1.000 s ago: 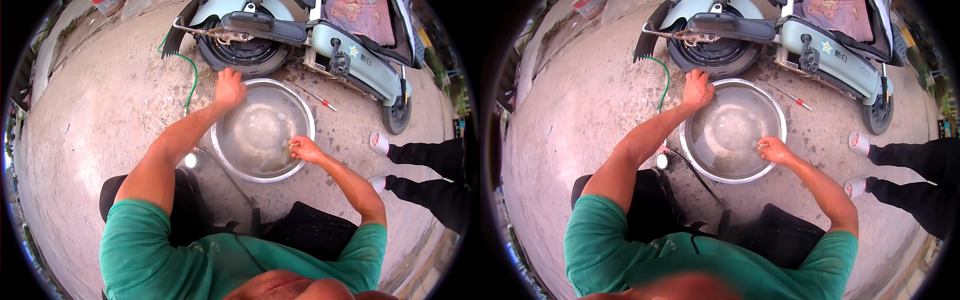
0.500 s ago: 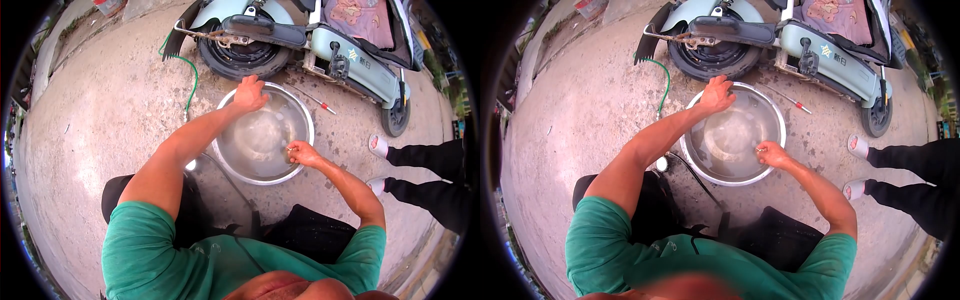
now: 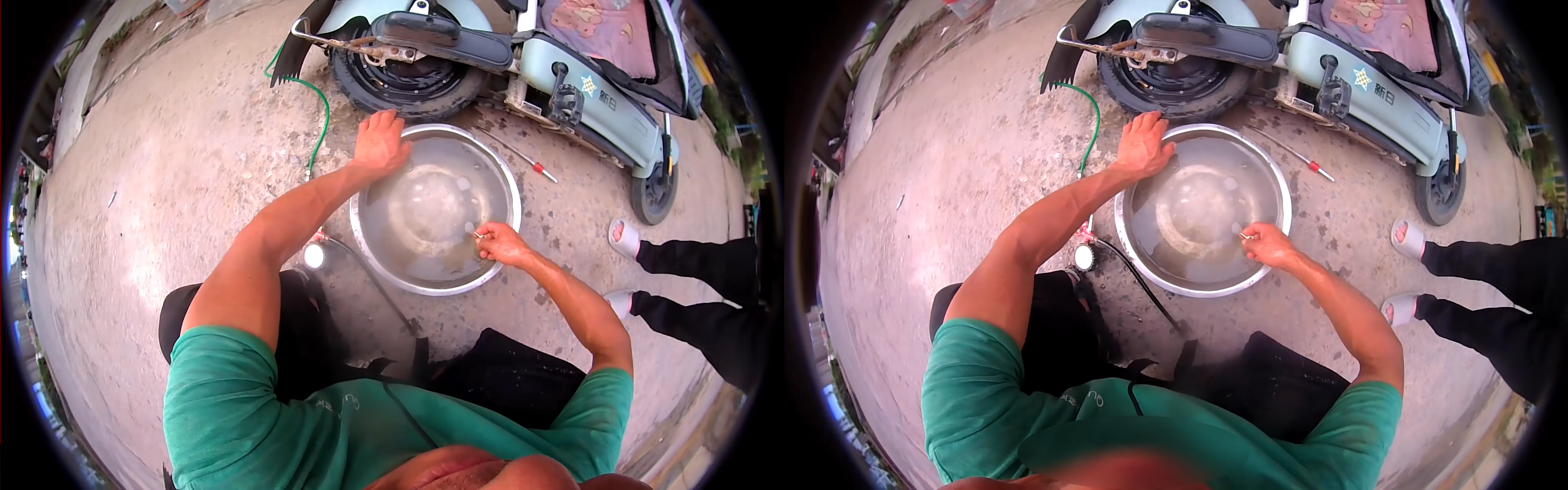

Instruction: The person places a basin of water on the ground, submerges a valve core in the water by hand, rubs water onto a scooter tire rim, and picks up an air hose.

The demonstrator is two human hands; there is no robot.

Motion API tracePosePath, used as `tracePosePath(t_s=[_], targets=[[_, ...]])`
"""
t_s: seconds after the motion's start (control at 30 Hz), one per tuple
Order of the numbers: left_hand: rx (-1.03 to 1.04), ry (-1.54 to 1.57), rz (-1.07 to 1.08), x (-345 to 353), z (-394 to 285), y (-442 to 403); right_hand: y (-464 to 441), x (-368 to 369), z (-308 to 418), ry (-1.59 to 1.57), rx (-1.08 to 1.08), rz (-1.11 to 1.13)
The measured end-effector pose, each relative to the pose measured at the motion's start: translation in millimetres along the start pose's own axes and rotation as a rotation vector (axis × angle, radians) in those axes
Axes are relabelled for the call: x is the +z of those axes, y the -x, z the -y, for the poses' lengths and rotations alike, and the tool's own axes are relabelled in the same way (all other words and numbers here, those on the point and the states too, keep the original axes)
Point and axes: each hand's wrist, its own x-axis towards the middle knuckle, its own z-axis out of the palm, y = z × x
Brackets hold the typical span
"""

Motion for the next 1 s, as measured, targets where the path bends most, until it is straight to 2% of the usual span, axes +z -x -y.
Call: tracePosePath(t_s=[0.5, 0.83, 1.0], targets=[[-0.017, -0.015, 0.051, 19.3, -24.7, -6.1, -6.3, 0.7, 5.0, 0.024, 0.017, 0.008], [0.035, 0.234, 0.218, 26.0, -57.0, -40.2, -6.6, -0.1, 0.6, 0.01, 0.013, 0.003], [0.057, 0.275, 0.176, 30.9, -63.6, -39.0, 4.7, 1.7, 11.2, 0.025, 0.002, -0.01]])
